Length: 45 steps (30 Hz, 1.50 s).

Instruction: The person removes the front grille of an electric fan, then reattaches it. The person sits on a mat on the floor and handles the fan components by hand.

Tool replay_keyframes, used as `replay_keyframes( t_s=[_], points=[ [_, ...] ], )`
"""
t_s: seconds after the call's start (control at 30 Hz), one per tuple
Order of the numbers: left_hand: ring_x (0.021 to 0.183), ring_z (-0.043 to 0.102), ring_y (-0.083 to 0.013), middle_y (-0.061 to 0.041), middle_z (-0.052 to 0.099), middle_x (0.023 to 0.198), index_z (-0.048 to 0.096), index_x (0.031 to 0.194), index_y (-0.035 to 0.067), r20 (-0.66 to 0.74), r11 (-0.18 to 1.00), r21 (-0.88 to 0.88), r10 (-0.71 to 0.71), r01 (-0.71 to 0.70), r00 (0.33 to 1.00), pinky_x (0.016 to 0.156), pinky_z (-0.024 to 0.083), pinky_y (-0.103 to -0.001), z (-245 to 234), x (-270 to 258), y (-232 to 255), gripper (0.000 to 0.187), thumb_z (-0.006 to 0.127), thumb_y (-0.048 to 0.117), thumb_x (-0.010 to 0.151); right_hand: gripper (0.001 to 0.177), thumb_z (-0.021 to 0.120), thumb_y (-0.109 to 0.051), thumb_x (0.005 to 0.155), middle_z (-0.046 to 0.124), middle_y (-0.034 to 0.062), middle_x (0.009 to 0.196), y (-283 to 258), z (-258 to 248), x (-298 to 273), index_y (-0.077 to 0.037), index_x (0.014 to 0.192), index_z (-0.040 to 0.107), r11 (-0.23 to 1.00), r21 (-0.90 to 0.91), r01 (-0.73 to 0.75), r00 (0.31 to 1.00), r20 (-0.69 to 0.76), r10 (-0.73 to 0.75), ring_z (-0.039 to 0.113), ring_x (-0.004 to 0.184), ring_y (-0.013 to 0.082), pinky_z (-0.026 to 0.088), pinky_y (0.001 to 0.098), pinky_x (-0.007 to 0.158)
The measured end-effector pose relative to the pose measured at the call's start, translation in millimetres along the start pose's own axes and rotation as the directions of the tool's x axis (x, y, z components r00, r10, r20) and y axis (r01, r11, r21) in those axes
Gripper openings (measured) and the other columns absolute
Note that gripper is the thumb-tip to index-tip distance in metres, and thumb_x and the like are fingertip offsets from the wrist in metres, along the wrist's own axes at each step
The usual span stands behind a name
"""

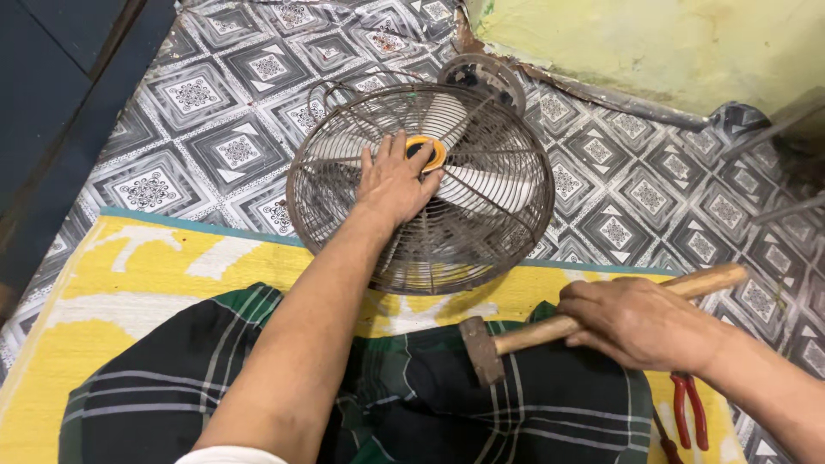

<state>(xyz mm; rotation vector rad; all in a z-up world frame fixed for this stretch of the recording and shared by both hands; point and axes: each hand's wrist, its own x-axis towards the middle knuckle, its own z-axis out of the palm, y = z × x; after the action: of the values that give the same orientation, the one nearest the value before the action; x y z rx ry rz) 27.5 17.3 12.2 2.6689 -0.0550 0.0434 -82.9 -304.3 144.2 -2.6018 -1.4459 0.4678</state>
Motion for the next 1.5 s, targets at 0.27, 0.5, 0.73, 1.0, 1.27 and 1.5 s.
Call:
replay_keyframes(
  t_s=[0.27,0.5,0.73,1.0,1.27,1.5],
  points=[
    [0.153,0.018,-0.0398,-0.02,0.023,0.165,0.042,0.154,0.03,-0.009,1.0,0.005,0.029,-0.029,1.0,0.122,0.007,-0.06,5,1,3,0.064,0.048,0.056,0.096,0.04,0.072,-0.039,0.084,0.068,0.0042,0.102,3,-11,8,-0.012,0.114,0.069,0.967,-0.114,-0.228,0.963,0.121,0.242,0.073,0.075,0.0273,0.058,0.0417,0.067],
    [0.152,0.02,-0.0413,-0.024,0.025,0.164,0.044,0.153,0.027,-0.049,0.998,0.019,0.058,-0.057,0.997,0.121,0.009,-0.061,13,-4,6,0.063,0.049,0.055,0.097,0.041,0.067,-0.043,0.085,0.072,0.0018,0.111,34,-27,-5,-0.016,0.115,0.071,0.944,-0.098,-0.316,0.946,-0.107,0.306,0.074,0.081,0.0246,0.059,0.0384,0.065],
    [0.152,0.021,-0.0414,-0.022,0.027,0.163,0.046,0.152,0.029,-0.081,0.998,0.042,0.055,-0.052,0.995,0.121,0.009,-0.063,20,-10,19,0.062,0.05,0.052,0.095,0.042,0.065,-0.042,0.095,0.068,0.017,0.108,138,56,-1,-0.007,0.117,0.071,0.8,0.029,-0.599,0.666,-0.537,0.518,0.067,0.097,0.0407,0.054,0.0498,0.08],
    [0.152,0.021,-0.0431,-0.023,0.026,0.164,0.045,0.153,0.028,-0.108,0.991,0.116,0.087,-0.074,0.99,0.121,0.01,-0.063,31,-20,40,0.062,0.05,0.052,0.096,0.058,0.056,-0.054,0.098,0.07,0.0273,0.104,222,190,-75,0.0,0.099,0.076,0.394,0.036,-0.918,0.36,-0.342,0.868,0.07,0.095,0.0449,0.057,0.0533,0.084],
    [0.153,0.018,-0.0412,-0.021,0.022,0.165,0.04,0.155,0.029,-0.052,0.988,0.148,0.059,-0.051,0.997,0.121,0.008,-0.062,30,-20,38,0.064,0.048,0.052,0.096,0.065,0.073,-0.046,0.089,0.054,0.0323,0.145,192,145,6,0.003,0.131,0.064,0.752,0.119,-0.648,0.5,-0.678,0.539,0.05,0.135,0.048,0.041,0.0524,0.113],
    [0.153,0.017,-0.0398,-0.021,0.022,0.165,0.037,0.156,0.023,-0.07,0.975,0.198,0.113,-0.098,0.991,0.121,0.01,-0.06,28,-24,30,0.069,0.048,0.053,0.096,0.083,0.052,-0.063,0.094,0.024,0.0183,0.166,90,101,167,-0.006,0.153,0.038,0.836,0.136,-0.532,0.736,-0.413,0.536,0.013,0.152,0.0423,0.01,0.0593,0.119]
  ],
)
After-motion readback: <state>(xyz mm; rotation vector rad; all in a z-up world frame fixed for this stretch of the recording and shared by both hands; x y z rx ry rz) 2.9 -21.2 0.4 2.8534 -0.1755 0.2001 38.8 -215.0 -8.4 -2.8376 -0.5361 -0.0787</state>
